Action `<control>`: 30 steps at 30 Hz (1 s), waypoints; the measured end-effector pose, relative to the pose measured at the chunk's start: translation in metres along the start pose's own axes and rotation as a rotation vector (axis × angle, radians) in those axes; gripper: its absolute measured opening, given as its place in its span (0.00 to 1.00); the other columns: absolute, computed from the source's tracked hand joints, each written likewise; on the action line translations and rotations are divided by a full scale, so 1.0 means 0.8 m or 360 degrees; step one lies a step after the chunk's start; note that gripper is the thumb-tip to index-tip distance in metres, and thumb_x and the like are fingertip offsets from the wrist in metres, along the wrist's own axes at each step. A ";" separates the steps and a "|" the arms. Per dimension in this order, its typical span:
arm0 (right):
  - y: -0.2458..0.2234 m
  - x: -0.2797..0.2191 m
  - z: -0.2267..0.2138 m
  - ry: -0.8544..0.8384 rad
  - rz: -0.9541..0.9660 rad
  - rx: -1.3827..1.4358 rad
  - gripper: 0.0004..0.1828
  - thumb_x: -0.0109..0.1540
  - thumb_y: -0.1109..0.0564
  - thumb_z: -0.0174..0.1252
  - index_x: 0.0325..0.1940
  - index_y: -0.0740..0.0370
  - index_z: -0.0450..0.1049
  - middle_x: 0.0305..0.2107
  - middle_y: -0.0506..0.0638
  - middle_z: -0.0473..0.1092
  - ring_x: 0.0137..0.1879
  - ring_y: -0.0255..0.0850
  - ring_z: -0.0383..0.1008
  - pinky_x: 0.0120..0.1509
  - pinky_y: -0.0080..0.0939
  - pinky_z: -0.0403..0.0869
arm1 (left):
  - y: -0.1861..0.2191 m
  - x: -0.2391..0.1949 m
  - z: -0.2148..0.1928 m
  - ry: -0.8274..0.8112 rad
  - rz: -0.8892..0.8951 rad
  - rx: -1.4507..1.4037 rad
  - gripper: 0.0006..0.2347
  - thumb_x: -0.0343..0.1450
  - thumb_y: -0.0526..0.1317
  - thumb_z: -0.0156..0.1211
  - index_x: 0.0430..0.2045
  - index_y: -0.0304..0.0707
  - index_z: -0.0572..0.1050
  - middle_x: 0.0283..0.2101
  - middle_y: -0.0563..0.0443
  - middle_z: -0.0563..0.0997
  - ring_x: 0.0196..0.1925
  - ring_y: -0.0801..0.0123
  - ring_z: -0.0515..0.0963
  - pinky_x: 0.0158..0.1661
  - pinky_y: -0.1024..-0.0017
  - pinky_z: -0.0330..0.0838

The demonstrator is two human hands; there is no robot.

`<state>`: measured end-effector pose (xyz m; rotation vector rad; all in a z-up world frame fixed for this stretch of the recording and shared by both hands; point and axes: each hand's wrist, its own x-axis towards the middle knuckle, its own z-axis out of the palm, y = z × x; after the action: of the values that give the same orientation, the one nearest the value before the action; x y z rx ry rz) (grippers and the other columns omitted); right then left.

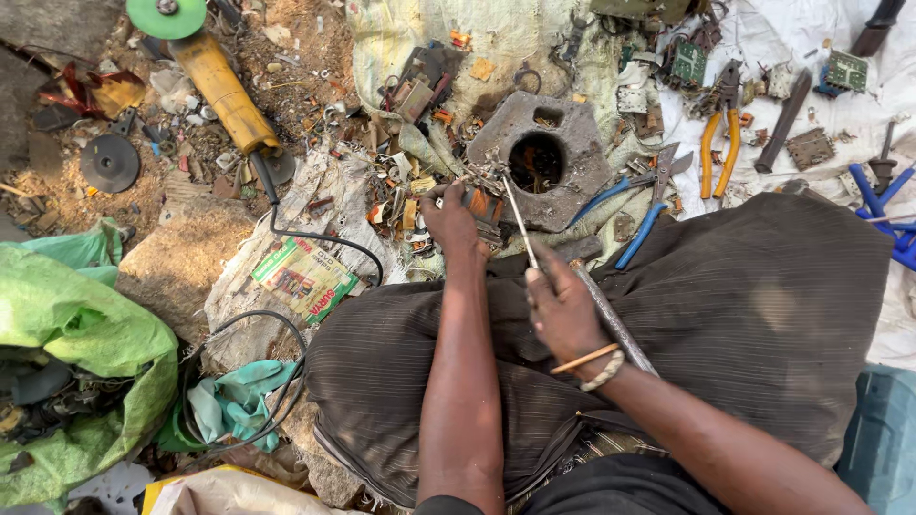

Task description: The person dismantles a motor or electronic component using a hammer and pliers. They repeatedly strike the component to break it apart, extract copper wire, and separate metal pieces.

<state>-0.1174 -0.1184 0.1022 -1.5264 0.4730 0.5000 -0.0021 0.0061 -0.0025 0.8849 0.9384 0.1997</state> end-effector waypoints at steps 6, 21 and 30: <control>0.002 0.003 0.000 0.0006 0.0091 0.0324 0.26 0.69 0.52 0.49 0.73 0.49 0.62 0.25 0.43 0.63 0.17 0.27 0.54 0.15 0.28 0.55 | -0.037 0.000 0.006 0.0095 0.0220 0.0144 0.07 0.71 0.30 0.56 0.39 0.35 0.66 0.41 0.47 0.72 0.41 0.64 0.78 0.38 0.68 0.77; -0.003 0.042 -0.029 0.0179 -0.0110 -0.0410 0.10 0.66 0.55 0.57 0.48 0.62 0.71 0.30 0.51 0.76 0.29 0.37 0.77 0.26 0.40 0.74 | -0.026 0.023 -0.008 -0.0018 0.0141 0.0085 0.05 0.70 0.32 0.59 0.34 0.37 0.69 0.37 0.48 0.76 0.38 0.68 0.76 0.40 0.68 0.73; -0.015 0.252 -0.021 -0.0061 -0.0785 -0.0598 0.18 0.65 0.47 0.67 0.46 0.67 0.79 0.31 0.44 0.75 0.36 0.31 0.70 0.40 0.39 0.72 | -0.010 0.025 -0.008 -0.0138 -0.0054 0.0058 0.07 0.68 0.34 0.63 0.35 0.38 0.71 0.34 0.50 0.78 0.35 0.69 0.77 0.36 0.69 0.73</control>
<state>0.0535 -0.1322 -0.0051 -1.9131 -0.0422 0.2354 0.0032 0.0151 -0.0226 0.9037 0.8780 0.1148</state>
